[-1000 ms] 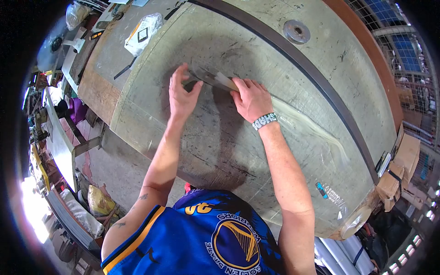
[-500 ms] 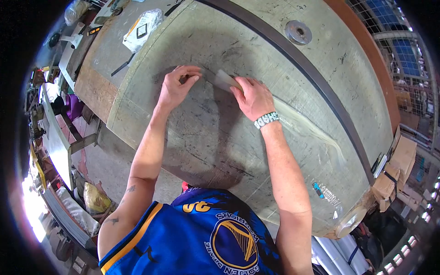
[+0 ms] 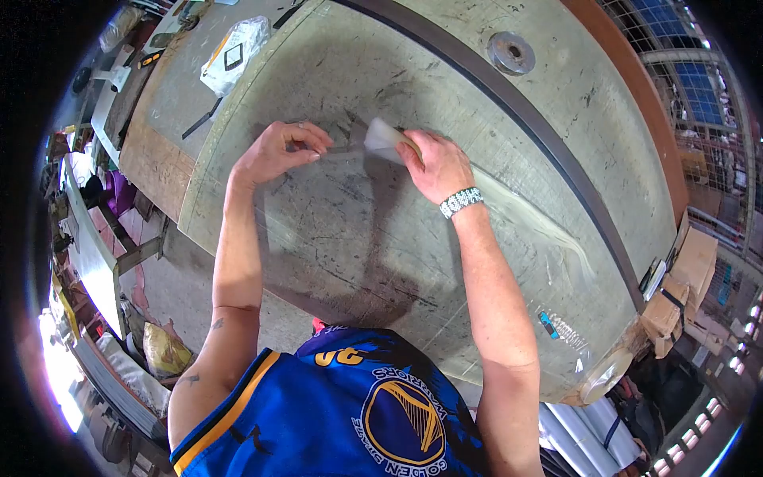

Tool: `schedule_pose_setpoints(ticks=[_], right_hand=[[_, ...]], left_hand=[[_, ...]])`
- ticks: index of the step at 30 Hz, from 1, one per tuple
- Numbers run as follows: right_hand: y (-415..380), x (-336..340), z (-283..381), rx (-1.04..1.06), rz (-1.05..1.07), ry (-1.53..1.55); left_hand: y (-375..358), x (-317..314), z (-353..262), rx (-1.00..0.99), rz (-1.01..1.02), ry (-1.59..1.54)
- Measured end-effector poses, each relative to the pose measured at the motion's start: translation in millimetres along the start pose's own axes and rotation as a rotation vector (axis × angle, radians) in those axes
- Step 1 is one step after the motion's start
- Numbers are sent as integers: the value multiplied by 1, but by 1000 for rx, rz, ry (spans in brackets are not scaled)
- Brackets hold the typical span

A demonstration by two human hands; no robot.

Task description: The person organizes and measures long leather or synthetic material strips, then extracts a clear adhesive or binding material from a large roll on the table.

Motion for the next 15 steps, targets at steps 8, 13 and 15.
schedule_pose_setpoints(ticks=[8,13,15], right_hand=[[6,2,1,-42,44,24],[7,2,-2,-39,24,17],[7,-2,-4,-18,-22,1]], left_hand=[[0,-7,-10,85,-21,55],[-6,-23,-11,102,-275,84],[-7,-28,-8,107,-334,114]])
Point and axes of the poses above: each hand's wrist, its own y-axis towards the middle knuckle, its own x-axis out of the back of the hand, z = x × y, the point moved 4 cm from there along y, towards the middle knuckle, and after that the axes turned 5 degrees about y, right-handed, at the moved point
